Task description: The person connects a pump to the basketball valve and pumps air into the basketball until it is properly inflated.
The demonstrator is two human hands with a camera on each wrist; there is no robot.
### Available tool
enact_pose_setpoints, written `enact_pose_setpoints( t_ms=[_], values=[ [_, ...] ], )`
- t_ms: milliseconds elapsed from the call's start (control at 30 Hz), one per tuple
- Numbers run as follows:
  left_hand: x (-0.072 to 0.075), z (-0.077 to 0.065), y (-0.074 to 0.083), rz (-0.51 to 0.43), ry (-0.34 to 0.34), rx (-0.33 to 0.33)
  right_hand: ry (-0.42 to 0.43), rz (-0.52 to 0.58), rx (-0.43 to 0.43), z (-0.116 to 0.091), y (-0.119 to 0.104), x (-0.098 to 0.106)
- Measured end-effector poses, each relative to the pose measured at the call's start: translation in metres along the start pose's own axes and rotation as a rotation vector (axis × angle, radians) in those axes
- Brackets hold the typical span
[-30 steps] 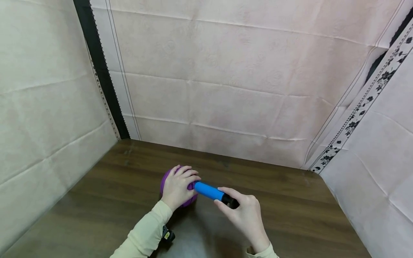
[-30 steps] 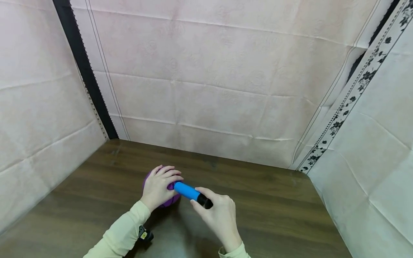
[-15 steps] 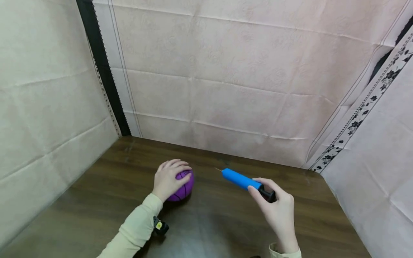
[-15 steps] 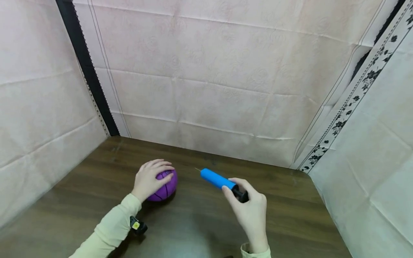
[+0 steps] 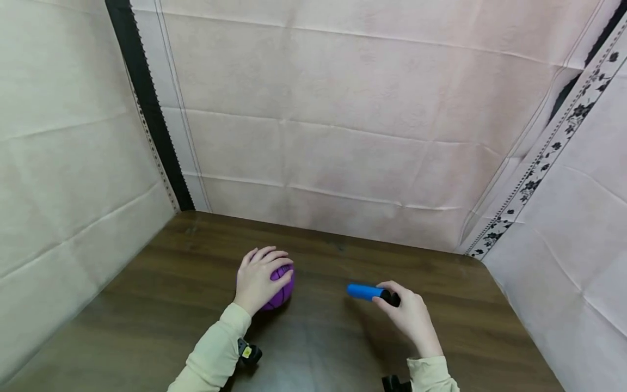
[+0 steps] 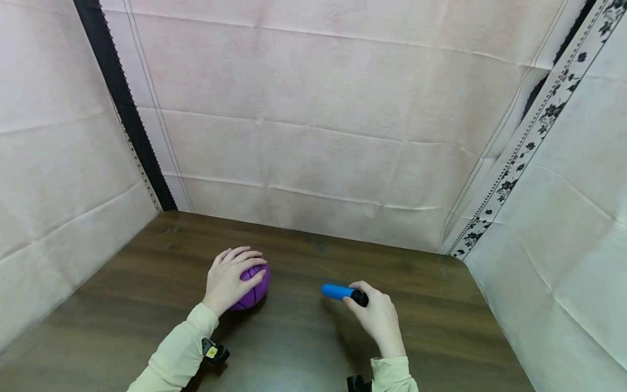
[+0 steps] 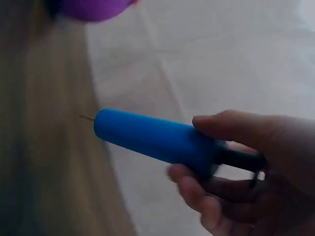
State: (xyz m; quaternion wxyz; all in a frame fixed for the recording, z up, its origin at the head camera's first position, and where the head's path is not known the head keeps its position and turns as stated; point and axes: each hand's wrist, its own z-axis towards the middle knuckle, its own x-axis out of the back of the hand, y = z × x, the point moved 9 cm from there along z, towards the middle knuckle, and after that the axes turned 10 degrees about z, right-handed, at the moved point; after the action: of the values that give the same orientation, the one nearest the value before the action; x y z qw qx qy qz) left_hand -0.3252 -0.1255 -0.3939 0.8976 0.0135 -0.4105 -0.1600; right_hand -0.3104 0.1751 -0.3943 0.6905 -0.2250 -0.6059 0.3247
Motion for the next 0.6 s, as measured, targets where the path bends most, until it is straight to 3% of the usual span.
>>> enact_pose_setpoints(
  t_ms=[433, 600],
  values=[
    [0.003, 0.006, -0.014, -0.023, -0.045, 0.022, -0.147, -0.119, -0.007, 0.012, 0.051, -0.05],
    [0.005, 0.003, -0.019, -0.061, -0.042, 0.019, -0.148, -0.147, 0.009, 0.011, 0.057, -0.053]
  ],
)
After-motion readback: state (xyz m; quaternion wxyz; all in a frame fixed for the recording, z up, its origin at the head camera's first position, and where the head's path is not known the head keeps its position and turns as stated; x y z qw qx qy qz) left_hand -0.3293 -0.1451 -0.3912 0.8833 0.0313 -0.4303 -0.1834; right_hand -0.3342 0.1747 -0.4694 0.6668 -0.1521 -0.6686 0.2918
